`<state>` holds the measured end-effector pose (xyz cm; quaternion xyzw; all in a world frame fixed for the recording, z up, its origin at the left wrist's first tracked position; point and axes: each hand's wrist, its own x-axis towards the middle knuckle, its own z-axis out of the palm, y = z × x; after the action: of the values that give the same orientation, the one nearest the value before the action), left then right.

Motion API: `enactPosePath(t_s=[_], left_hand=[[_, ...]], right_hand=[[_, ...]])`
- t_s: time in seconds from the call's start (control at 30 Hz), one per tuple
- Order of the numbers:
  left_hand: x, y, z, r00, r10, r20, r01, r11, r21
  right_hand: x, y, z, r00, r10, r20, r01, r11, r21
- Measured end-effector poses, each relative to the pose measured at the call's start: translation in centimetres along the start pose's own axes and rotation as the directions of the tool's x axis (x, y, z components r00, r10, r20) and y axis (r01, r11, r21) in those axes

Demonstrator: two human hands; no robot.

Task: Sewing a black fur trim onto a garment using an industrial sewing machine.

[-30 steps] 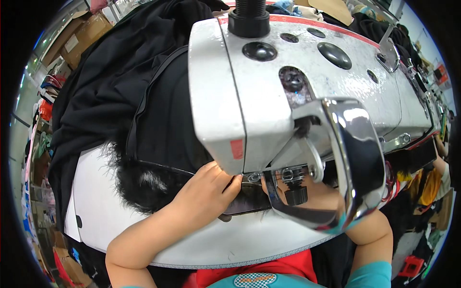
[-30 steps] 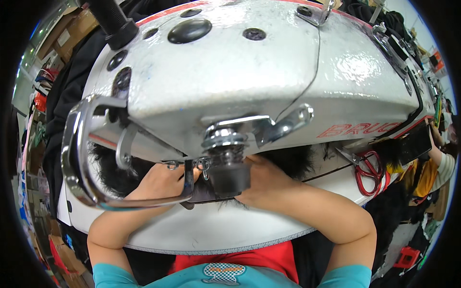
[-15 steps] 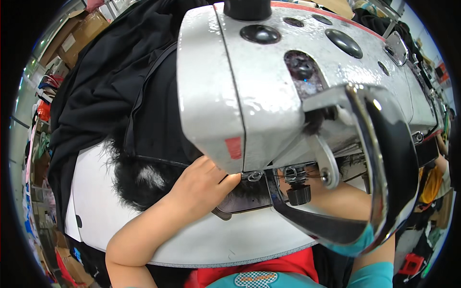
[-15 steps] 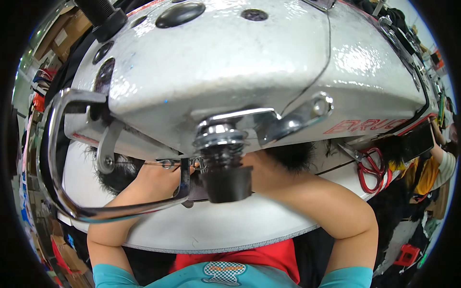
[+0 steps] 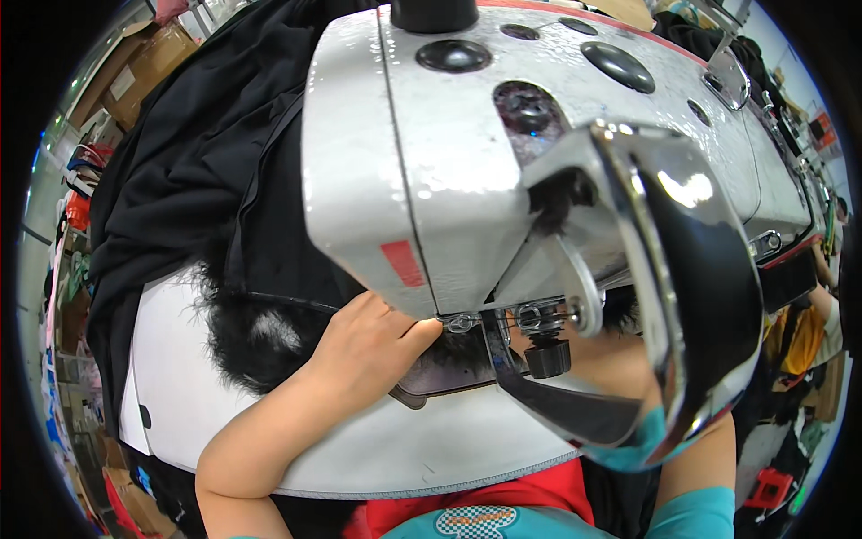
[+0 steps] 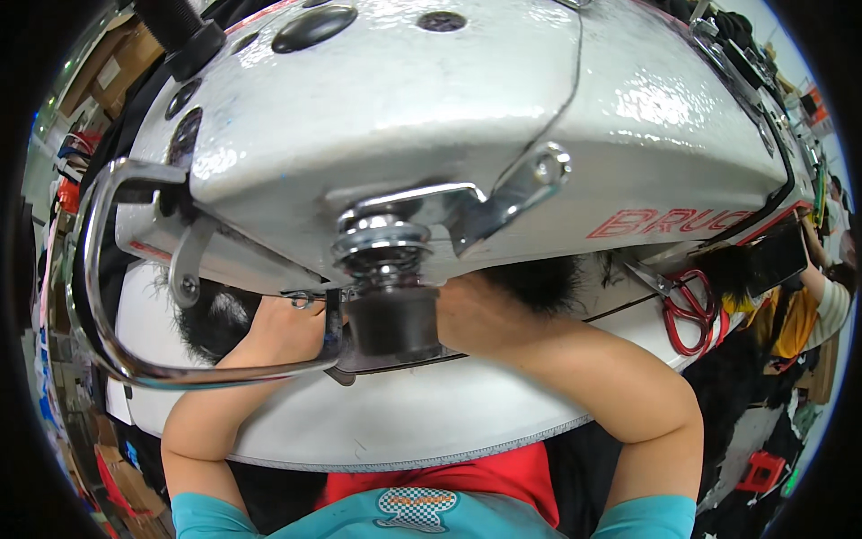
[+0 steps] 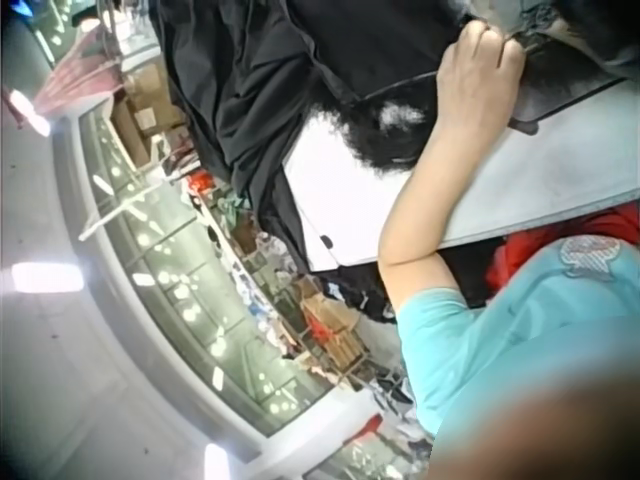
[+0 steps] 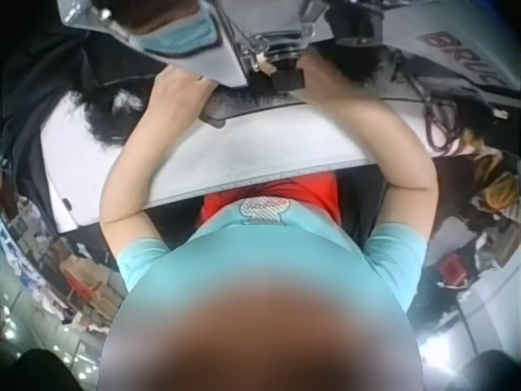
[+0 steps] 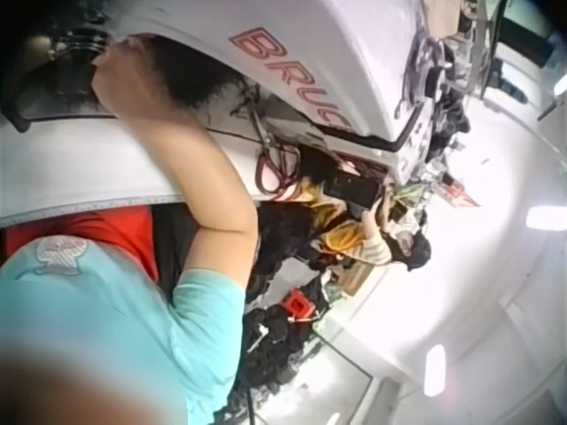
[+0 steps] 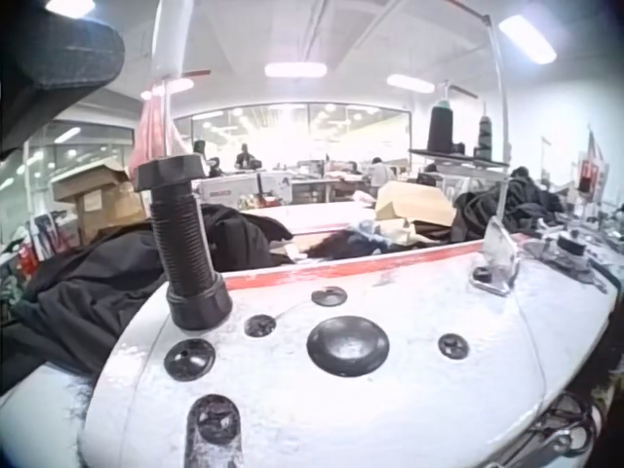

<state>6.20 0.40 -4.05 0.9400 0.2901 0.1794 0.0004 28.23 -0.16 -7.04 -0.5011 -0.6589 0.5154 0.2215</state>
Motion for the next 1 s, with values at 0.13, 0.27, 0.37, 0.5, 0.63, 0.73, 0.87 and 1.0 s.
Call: enactPosePath(t_s=[0.13, 0.27, 0.37, 0.5, 0.63, 0.73, 0.87, 1.0], left_hand=[[0.0, 0.1, -0.1, 0.999, -0.040, -0.002, 0.041, 0.999, 0.014], [-0.3, -0.1, -0.3, 0.995, -0.068, 0.075, 0.071, 0.997, -0.033], [0.1, -0.3, -0.1, 0.999, -0.051, 0.015, 0.052, 0.998, -0.045], [0.1, 0.5, -1.1, 0.984, -0.120, 0.131, 0.127, 0.991, -0.043], [-0.9, -0.3, 0.0, 0.997, -0.074, 0.036, 0.073, 0.997, 0.034], [0.3, -0.6, -1.2, 0.995, 0.044, -0.089, -0.021, 0.970, 0.243], [-0.2, -2.9, -1.5, 0.997, 0.042, 0.059, -0.054, 0.972, 0.227], [-0.5, -1.0, -1.9, 0.976, 0.122, 0.178, -0.170, 0.944, 0.284]], right_hand=[[0.3, 0.3, 0.5, 0.998, -0.061, -0.014, 0.060, 0.996, -0.061], [0.6, 0.4, 0.8, 0.993, -0.117, -0.028, 0.112, 0.986, -0.125], [0.4, 0.2, 0.8, 0.987, -0.148, -0.058, 0.134, 0.971, -0.200], [1.0, 1.0, 1.6, 0.975, -0.209, -0.069, 0.182, 0.941, -0.284], [1.7, 2.3, 2.8, 0.957, -0.285, -0.061, 0.247, 0.905, -0.347], [1.9, 3.1, 2.1, 0.805, -0.537, 0.251, 0.479, 0.340, -0.809], [1.3, 2.0, 0.6, 0.743, -0.602, 0.293, 0.396, 0.043, -0.917], [-1.0, -1.0, -1.1, 0.707, -0.647, 0.286, 0.440, 0.086, -0.894]])
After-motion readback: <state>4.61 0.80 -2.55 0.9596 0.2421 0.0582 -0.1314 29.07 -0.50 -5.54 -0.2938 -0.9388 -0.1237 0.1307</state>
